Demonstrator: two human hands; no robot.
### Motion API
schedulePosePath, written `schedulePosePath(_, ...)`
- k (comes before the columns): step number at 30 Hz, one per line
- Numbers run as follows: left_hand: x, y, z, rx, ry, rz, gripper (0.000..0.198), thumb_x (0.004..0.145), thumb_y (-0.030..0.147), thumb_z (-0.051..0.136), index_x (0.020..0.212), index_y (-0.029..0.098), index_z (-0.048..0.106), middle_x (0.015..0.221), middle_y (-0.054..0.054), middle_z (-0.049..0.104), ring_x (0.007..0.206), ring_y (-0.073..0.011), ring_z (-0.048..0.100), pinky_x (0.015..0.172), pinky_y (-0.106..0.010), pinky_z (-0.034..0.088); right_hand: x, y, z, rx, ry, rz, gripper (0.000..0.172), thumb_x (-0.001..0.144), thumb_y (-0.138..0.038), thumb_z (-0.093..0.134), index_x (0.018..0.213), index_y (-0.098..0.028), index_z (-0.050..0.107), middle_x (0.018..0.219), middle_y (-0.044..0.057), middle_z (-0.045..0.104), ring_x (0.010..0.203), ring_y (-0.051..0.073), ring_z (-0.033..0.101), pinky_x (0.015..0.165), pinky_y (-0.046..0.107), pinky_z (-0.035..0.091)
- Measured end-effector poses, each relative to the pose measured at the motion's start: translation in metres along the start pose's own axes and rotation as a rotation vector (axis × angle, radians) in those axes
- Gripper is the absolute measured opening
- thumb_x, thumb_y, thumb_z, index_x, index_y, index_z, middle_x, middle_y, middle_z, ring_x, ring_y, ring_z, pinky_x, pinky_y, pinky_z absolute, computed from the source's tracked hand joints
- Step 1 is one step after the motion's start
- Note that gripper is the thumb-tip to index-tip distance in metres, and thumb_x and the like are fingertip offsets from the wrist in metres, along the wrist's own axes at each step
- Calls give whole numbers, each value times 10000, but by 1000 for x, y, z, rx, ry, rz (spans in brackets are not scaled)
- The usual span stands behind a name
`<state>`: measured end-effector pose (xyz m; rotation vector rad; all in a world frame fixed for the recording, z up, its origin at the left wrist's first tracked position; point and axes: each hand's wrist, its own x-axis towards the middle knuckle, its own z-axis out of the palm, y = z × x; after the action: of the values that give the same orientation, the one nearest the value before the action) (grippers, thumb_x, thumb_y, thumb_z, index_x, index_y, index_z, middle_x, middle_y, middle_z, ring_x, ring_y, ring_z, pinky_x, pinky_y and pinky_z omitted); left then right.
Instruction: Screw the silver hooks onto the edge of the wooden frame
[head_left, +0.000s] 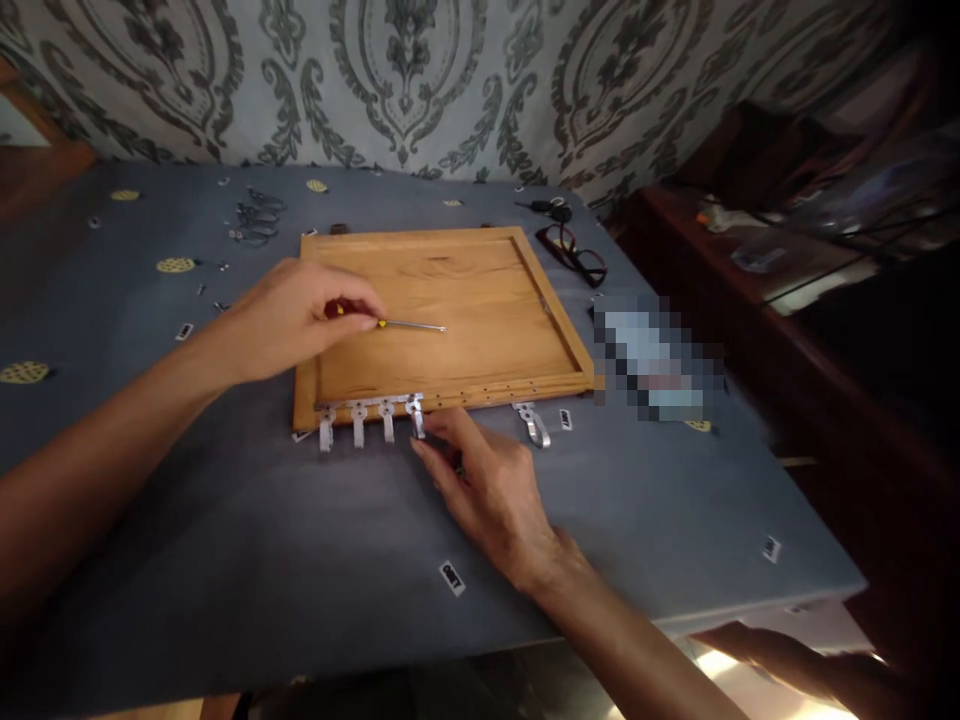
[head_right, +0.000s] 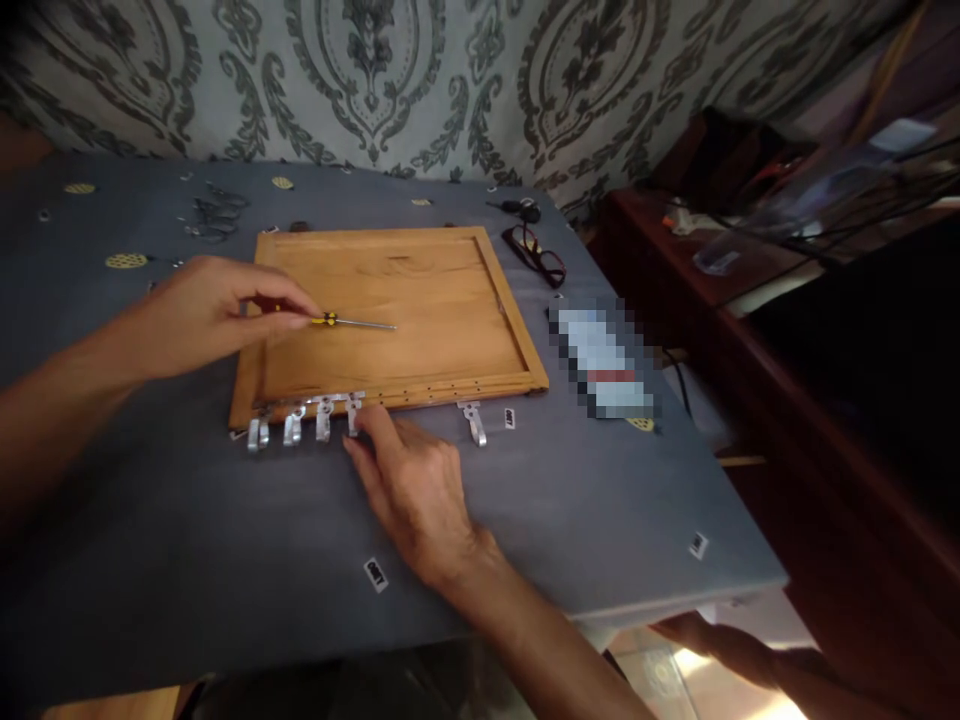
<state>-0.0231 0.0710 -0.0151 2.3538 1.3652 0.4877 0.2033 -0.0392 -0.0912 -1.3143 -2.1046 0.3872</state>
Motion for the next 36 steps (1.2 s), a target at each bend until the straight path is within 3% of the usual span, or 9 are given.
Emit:
schedulePosePath(4, 6, -21, 3, 108, 44, -29, 248, 897, 313, 557, 1035, 191, 722, 985, -54, 735, 880, -185, 635, 813, -309, 457, 0, -1, -1, 22, -7, 11, 79, 975, -253, 540, 972, -225, 613, 764, 1, 725, 586, 132, 647, 583, 236, 465)
schedulePosePath(9, 9, -38, 14, 184, -6, 19, 263, 905, 319, 554, 1100, 205, 690, 1102, -73, 694, 1071, -241, 593, 974, -390, 435, 1, -2, -2, 12, -2, 18, 78, 974, -267, 540, 957, -236, 610, 720, -11, 706, 548, 132, 627, 549, 234, 447)
schedulePosePath(15, 7, -46, 17, 210, -49, 47, 271, 949, 340, 514, 1148, 224, 658, 1069, -12, 668, 1005, -175, 569, 919, -339, 421, 1, -3, -1, 30, -3, 21, 66, 974, -258, 546, 955, -232, 605, 735, -8, 713, 576, 135, 651, 540, 224, 453)
schedulePosePath(22, 9, -53, 24, 210, -9, 35, 259, 908, 335, 540, 1075, 195, 680, 1048, -66, 672, 995, -217, 588, 914, -357, 432, 2, -2, -1, 12, 18, -4, 116, 994, -278, 512, 948, -222, 603, 705, -4, 699, 553, 131, 636, 539, 224, 450)
schedulePosePath(28, 10, -48, 13, 180, 52, -30, 178, 835, 319, 617, 942, 190, 681, 968, -51, 665, 900, -200, 577, 811, -327, 413, 2, -3, -1, 14, -1, 24, 121, 996, -295, 514, 959, -228, 607, 698, -9, 698, 535, 128, 625, 529, 223, 446)
schedulePosePath(33, 6, -33, -4, 100, 139, -71, 167, 850, 362, 621, 882, 204, 664, 742, 13, 622, 689, -122, 504, 669, -282, 351, 2, -3, -2, 13, 7, 13, 135, 998, -292, 505, 952, -224, 612, 694, -6, 692, 545, 128, 624, 533, 225, 441)
schedulePosePath(36, 2, -19, -11, 7, 227, -79, 154, 848, 357, 633, 906, 215, 652, 742, 21, 614, 664, -108, 502, 642, -279, 375, 2, -3, -1, 3, 3, 17, 137, 992, -291, 506, 948, -223, 616, 689, -7, 685, 536, 124, 613, 525, 226, 432)
